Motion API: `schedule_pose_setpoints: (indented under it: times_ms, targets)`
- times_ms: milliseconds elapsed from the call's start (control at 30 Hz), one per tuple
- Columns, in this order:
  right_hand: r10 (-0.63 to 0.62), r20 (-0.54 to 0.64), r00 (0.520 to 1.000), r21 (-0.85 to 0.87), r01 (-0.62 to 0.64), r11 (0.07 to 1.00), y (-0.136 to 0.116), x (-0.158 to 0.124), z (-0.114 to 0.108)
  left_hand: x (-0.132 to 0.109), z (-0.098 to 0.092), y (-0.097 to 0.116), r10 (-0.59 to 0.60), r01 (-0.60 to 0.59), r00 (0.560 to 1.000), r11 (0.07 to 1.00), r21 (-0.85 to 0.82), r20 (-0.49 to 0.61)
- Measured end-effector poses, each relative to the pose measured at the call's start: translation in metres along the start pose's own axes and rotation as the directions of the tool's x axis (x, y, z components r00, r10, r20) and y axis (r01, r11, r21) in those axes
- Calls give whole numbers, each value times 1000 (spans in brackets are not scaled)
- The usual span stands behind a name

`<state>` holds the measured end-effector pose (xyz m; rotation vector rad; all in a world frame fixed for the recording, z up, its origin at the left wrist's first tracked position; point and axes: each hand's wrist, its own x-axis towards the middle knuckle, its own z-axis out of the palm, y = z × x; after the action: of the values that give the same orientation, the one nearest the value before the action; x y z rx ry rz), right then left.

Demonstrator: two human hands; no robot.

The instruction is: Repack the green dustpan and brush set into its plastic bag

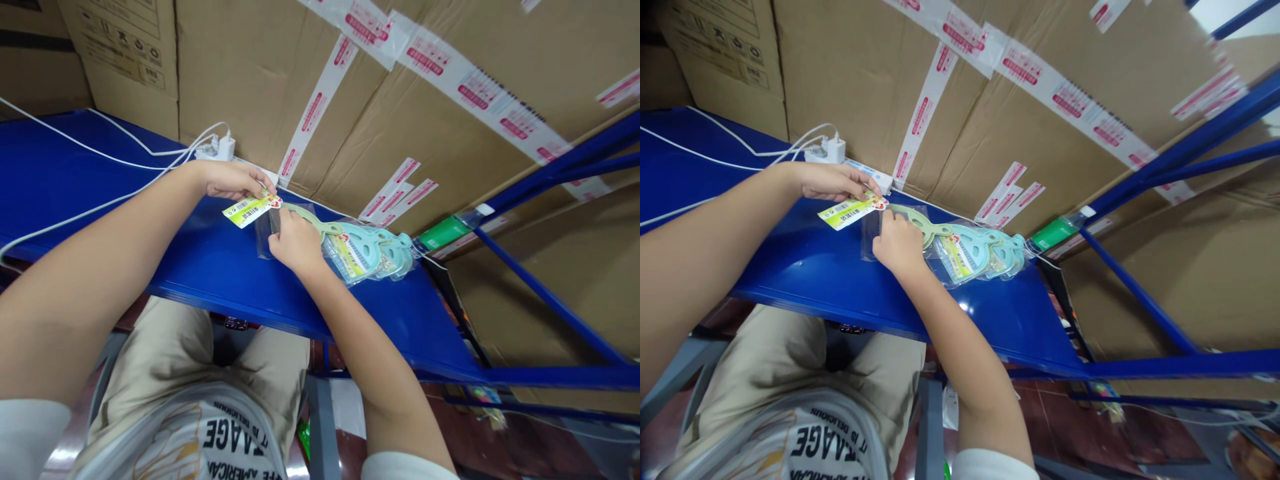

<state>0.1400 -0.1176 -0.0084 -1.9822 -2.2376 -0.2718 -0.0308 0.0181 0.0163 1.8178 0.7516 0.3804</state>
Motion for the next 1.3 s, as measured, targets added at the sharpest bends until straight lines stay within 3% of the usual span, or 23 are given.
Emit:
schedule_pose_setpoints:
  times_ms: [233, 533, 867, 1300]
  targets:
    - [-70, -62, 996, -85, 64, 994, -8, -2, 3, -1, 1, 1, -4, 4, 1000, 1000, 1, -27]
    - [-22, -2, 1000, -58, 22, 998, -7, -1, -1, -2, -1, 4, -12, 16, 996, 999, 40, -88]
    - [90, -11, 996, 33, -89, 995, -4, 4, 0, 0, -6, -1, -52, 61, 995, 992, 113, -82]
    - [143, -15, 990, 104, -141, 985, 7, 13, 10, -5, 3, -1, -141, 126, 988, 975, 181, 70]
